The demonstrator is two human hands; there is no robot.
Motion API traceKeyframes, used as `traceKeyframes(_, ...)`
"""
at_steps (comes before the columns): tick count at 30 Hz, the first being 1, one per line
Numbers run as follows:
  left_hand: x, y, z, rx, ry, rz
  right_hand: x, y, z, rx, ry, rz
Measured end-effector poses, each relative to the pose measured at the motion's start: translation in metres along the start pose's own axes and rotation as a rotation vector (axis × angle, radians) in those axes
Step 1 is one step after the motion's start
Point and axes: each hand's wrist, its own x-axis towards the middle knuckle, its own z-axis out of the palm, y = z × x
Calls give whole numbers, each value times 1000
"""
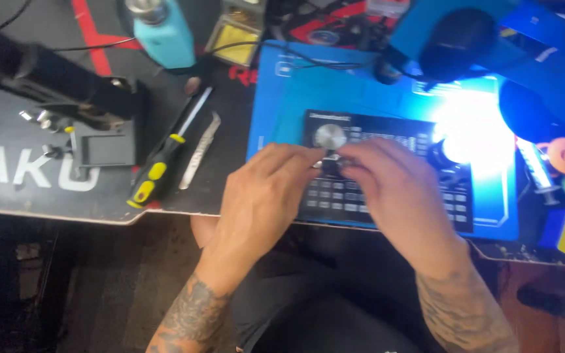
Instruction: Repairing a live sound card by using a screwdriver and manipulating various knobs and buttons.
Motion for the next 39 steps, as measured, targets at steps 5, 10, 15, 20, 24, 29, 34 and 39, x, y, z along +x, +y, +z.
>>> traceKeyframes(5,2,4,7,64,-29,-4,-2,8,2,112,-36,-18)
traceKeyframes(10,6,-3,10,60,-52,4,4,10,3,132,-93,-47)
traceKeyframes(15,10,3,7,180,-168,38,6,10,2,84,-127,-56)
traceKeyframes(20,11,-3,-4,100,-204,1,9,2,0,66,-145,14)
traceKeyframes(24,7,-4,-9,-14,-89,-39,12,5,0,114,-142,65)
traceKeyframes(29,2,-10,0,15,50,-81,17,2,1,71,-138,-50)
traceKeyframes(34,1,-11,4,-20,70,-89,8,5,7,96,-92,-15)
traceKeyframes(39,-4,-8,10,-65,74,-97,-3,10,16,131,24,43)
